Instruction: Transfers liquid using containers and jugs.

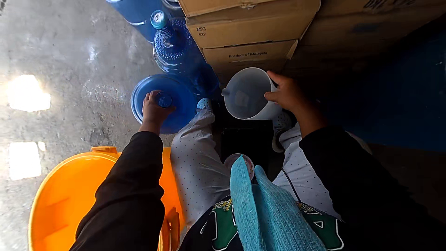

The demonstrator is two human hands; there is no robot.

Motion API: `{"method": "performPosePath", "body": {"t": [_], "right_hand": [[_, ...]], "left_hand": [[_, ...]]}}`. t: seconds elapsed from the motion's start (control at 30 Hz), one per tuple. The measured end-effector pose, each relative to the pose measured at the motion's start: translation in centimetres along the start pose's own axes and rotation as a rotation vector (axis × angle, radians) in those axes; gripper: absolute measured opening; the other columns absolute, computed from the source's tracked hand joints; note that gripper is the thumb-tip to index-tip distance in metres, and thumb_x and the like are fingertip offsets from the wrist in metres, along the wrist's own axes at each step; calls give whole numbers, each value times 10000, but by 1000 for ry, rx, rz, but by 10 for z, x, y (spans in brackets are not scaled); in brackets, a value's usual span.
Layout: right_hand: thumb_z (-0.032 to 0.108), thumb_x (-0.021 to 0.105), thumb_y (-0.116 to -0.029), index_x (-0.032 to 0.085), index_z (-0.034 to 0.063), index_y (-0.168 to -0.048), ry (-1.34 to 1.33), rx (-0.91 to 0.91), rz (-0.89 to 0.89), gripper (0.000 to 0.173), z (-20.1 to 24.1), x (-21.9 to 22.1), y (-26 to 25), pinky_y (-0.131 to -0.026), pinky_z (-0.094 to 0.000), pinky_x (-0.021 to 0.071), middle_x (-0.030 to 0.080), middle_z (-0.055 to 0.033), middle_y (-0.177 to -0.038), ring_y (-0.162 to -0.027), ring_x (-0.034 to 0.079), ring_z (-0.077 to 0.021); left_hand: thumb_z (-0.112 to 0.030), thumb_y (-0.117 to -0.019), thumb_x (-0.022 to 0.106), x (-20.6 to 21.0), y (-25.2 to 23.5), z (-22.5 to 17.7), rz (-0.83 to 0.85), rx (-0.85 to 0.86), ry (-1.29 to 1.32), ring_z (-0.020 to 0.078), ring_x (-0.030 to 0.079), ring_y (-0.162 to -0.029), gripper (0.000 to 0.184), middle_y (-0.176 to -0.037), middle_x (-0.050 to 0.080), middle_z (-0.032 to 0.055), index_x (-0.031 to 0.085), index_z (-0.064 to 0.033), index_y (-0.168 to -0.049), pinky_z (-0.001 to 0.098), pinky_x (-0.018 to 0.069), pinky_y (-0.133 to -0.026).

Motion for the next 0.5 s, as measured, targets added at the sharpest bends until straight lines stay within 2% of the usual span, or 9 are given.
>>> {"method": "performPosePath", "body": {"t": [0.1, 0.13, 0.17, 0.2, 0.23, 0.3, 0.37, 0.4, 0.5], "right_hand": [[173, 678, -970, 458, 118, -1561, 225, -103, -32, 633, 14, 16, 5, -1005, -625, 486, 627, -249, -1364, -1206, 633, -435], [169, 625, -1003, 430, 94, -1572, 324, -5, 53, 605, 33, 16, 11, -1058, -608, 449, 602, -248, -1405, -1273, 592, -432], [199, 489, -1093, 136, 151, -1663, 414, 258, 452, 673, 61, 5, 5, -1201, -543, 299, 351, -169, -1643, -1501, 357, -358], [179, 631, -1004, 431, 51, -1561, 324, 42, 106, 605, 31, 33, -1, -1076, -623, 427, 594, -257, -1409, -1297, 570, -443], [184, 691, -964, 488, 22, -1516, 236, -46, 22, 610, 7, 50, -17, -1025, -656, 457, 633, -275, -1334, -1227, 611, -465], [185, 712, -955, 466, 53, -1539, 126, 14, 60, 648, -10, 64, -41, -1078, -638, 429, 603, -235, -1407, -1292, 582, -427], [190, 706, -960, 454, 75, -1552, 62, 86, 47, 654, -15, 73, -50, -1100, -602, 425, 587, -208, -1441, -1317, 572, -395], [196, 699, -967, 449, 80, -1556, 38, 104, 39, 650, -18, 78, -52, -1100, -594, 427, 586, -207, -1442, -1315, 573, -392], [208, 692, -968, 448, 113, -1564, -1, 117, 3, 651, -30, 90, -58, -1079, -599, 442, 616, -210, -1402, -1280, 599, -399]], "left_hand": [[-171, -696, 962, -7, -10, 4, 121, 79, -35, 449, 446, -1367, 934, -1471, 448, 272, 485, -152, -1499, 647, 377, -1095], [-164, -676, 975, -10, -16, 2, 175, 110, -53, 457, 454, -1355, 955, -1470, 442, 276, 487, -144, -1497, 658, 387, -1080], [-167, -668, 981, -12, -22, -2, 234, 158, -80, 458, 467, -1345, 927, -1466, 449, 275, 511, -113, -1465, 665, 396, -1068], [-171, -662, 984, -11, -26, -8, 285, 229, -109, 446, 487, -1333, 869, -1458, 466, 264, 550, -70, -1408, 656, 417, -1060], [-170, -656, 985, -6, -30, -14, 326, 319, -123, 426, 488, -1348, 816, -1472, 470, 249, 578, -29, -1350, 634, 424, -1073], [-151, -651, 980, 8, -39, -27, 388, 460, -92, 376, 421, -1443, 757, -1562, 421, 209, 593, 7, -1282, 581, 381, -1148], [-154, -675, 967, 22, -44, -40, 464, 480, -73, 322, 389, -1483, 784, -1593, 415, 161, 565, -17, -1334, 537, 333, -1196], [-182, -694, 961, 30, -44, -47, 502, 475, -86, 319, 446, -1444, 851, -1549, 479, 155, 534, -53, -1419, 540, 358, -1180], [-240, -731, 940, 60, -40, -79, 526, 480, -116, 384, 601, -1255, 809, -1335, 643, 186, 556, -110, -1430, 624, 426, -1083]]}}
Point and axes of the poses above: each hand's wrist, its own y-axis away from the middle knuckle, its own x-axis out of the palm, z = x × y, the point moved 3 cm from there along -y, towards the middle knuckle
